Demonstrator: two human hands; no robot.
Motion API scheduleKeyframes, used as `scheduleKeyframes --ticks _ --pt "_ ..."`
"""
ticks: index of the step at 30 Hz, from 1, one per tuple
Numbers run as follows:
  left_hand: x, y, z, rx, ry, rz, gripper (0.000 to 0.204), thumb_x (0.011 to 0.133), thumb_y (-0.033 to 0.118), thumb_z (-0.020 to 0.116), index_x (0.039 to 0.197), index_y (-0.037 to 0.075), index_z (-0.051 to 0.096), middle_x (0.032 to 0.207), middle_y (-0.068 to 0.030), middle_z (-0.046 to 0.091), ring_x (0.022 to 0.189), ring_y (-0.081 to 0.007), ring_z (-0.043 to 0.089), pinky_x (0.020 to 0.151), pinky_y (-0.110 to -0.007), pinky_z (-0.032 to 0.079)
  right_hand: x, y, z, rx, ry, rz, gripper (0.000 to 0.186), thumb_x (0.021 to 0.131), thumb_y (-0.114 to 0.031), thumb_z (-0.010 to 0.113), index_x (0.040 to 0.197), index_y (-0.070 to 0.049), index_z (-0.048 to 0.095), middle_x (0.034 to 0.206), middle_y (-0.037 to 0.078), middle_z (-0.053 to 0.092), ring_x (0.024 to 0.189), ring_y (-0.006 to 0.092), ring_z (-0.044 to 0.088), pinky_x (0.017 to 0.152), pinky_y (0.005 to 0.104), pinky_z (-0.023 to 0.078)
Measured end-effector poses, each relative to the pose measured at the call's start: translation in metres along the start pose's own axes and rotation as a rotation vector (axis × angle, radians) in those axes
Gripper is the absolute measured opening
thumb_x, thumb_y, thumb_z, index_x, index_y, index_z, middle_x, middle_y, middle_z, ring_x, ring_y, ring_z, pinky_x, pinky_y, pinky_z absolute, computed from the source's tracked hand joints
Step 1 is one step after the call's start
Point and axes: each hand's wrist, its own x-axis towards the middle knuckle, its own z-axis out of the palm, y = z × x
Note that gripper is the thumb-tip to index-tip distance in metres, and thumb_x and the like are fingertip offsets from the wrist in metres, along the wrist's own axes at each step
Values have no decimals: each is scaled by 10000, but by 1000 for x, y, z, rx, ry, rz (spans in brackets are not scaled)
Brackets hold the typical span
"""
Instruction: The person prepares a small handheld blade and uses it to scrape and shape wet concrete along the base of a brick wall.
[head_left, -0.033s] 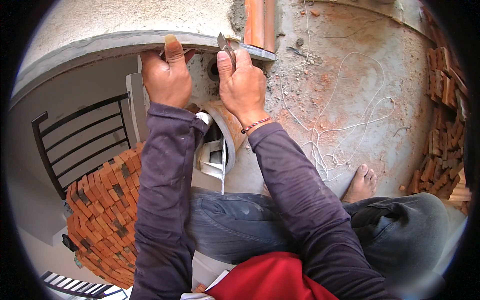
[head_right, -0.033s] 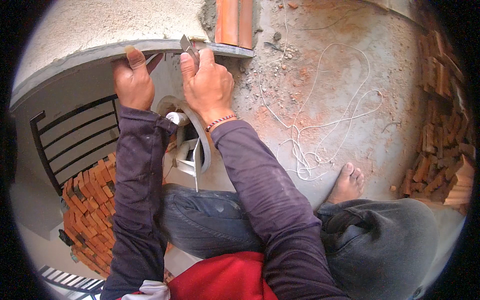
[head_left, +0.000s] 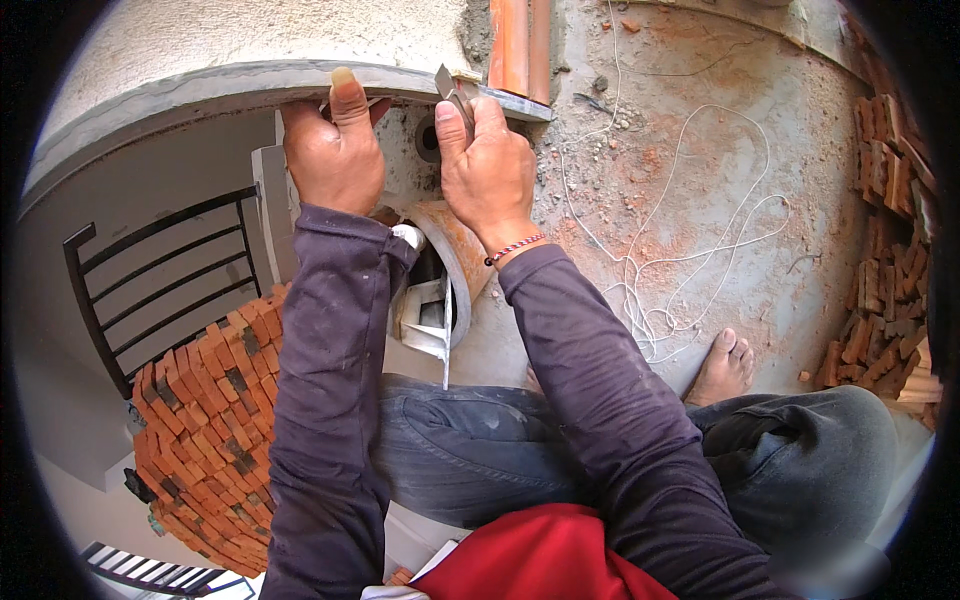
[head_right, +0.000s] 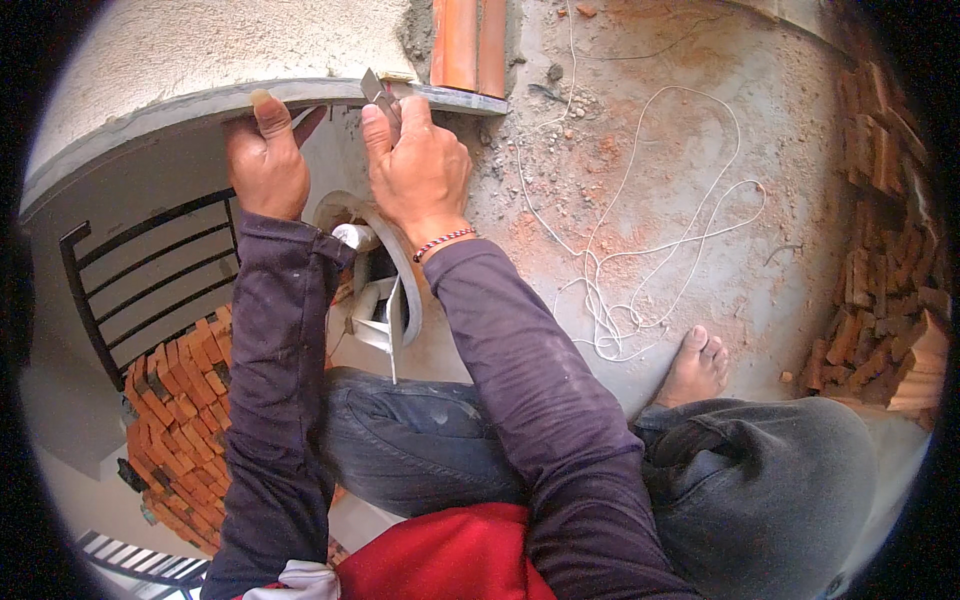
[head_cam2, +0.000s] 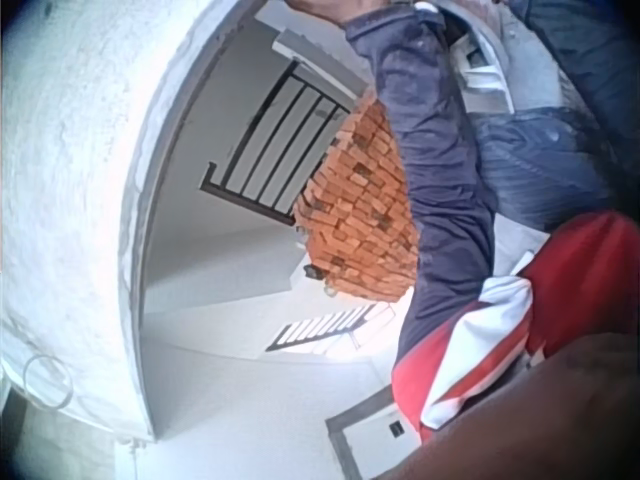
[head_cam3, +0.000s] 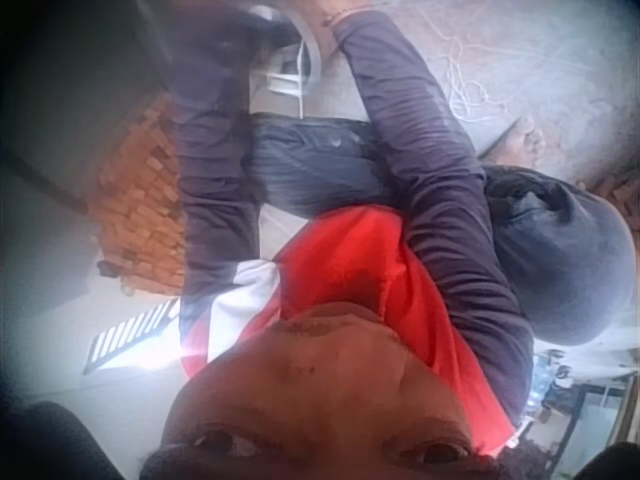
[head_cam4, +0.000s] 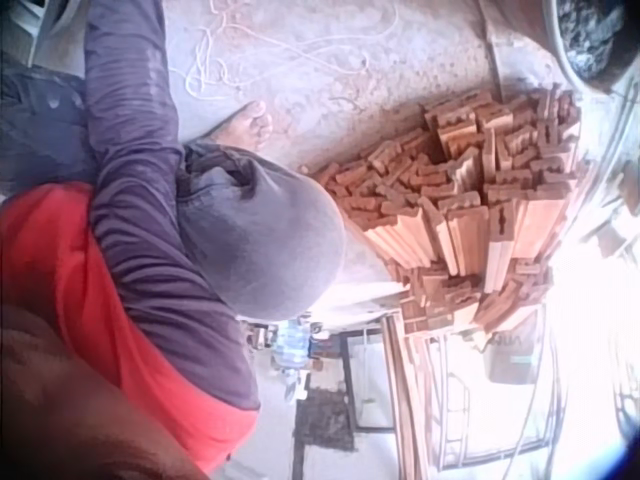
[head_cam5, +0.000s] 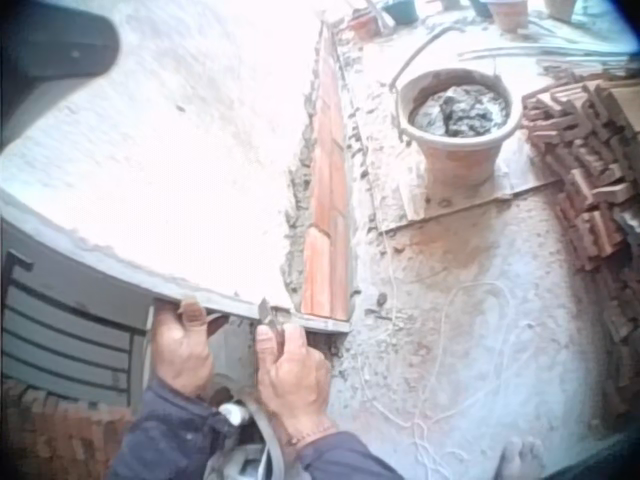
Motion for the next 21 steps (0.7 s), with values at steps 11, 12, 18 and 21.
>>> scheduleKeyframes --ticks 11,12,18,21 --pt "3 -2 -3 -1 -56 -39 558 941 440 535 1095 -92 471 982 -174 625 870 -217 654 728 -346 593 10 9 -15 -110 -25 -56 442 897 -531 539 881 -92 584 699 195 647 693 424 637 610 511 487" --pt "3 -4 -4 12 -59 -37 556 939 441 540 1087 -91 478 969 -172 631 859 -217 659 723 -344 590 10 10 -16 -121 -22 -60 444 897 -535 537 879 -93 583 699 198 646 696 426 636 610 511 485" --pt "3 -4 -4 39 -37 -43 541 935 448 556 1023 -85 524 884 -157 665 773 -215 681 695 -332 570 6 15 -16 -96 -49 -51 448 914 -528 516 893 -86 587 708 210 642 716 438 628 622 520 476" --pt "4 -5 -6 72 -35 -27 529 935 451 560 987 -75 537 835 -149 673 734 -218 685 670 -331 551 -5 25 -16 16 -63 -25 458 935 -511 492 888 -66 592 723 221 634 732 444 619 619 516 467"
